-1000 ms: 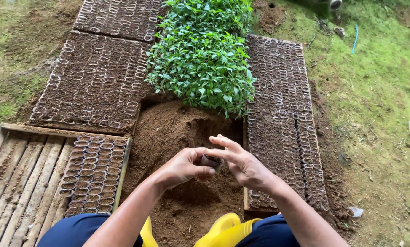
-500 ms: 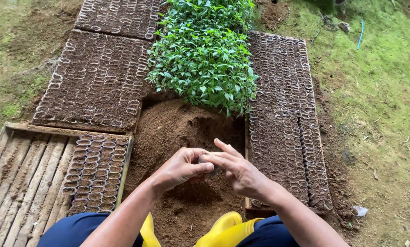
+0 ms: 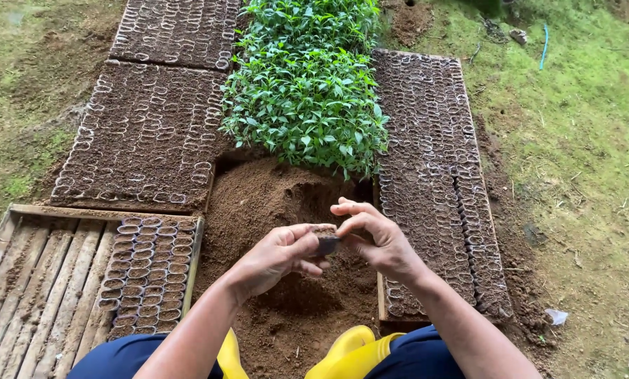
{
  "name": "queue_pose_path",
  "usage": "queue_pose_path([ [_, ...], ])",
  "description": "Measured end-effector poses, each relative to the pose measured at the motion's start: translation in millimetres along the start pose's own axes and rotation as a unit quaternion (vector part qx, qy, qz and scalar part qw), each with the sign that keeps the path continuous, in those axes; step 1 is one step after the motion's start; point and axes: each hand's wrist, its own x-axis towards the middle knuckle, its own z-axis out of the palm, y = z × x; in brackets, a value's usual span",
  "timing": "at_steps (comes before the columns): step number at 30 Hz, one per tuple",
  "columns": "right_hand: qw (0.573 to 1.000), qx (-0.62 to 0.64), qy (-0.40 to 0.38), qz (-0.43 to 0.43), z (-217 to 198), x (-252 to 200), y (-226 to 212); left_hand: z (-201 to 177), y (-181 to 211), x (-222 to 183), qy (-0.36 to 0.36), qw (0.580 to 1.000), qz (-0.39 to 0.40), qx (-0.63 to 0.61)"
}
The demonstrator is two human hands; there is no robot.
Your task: Filling small plastic seedling cups with soil and arranging them in a tray.
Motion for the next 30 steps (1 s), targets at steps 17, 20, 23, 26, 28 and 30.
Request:
queue_pose_path([
  [17,0.994,-0.056,-0.019,-0.092,-4.5,-3.2,-42.0,-24.3,-47.9,17.7,-0.152,0.977,-0.038,-0.142],
  [20,0.984,-0.141,-0.043,-0.101,0.9,-11.7,-45.3,-20.4,-26.9,11.3,-0.126,0.983,-0.029,-0.128],
  [23,0.964,-0.227,-0.038,-0.131,2.9,-16.5,-36.7,-22.2,-25.9,12.3,-0.113,0.989,-0.040,-0.089],
  [26,0.960,-0.237,-0.038,-0.141,1.4,-17.1,-34.8,-21.6,-32.1,15.2,-0.121,0.991,-0.041,-0.037],
  [28,0.962,-0.232,-0.044,-0.139,2.8,-16.0,-37.7,-17.7,-28.4,13.1,-0.128,0.991,-0.042,-0.028],
  [30,0.963,-0.227,-0.049,-0.138,3.9,-16.5,-38.8,-18.7,-28.8,12.5,-0.135,0.990,-0.042,-0.019],
])
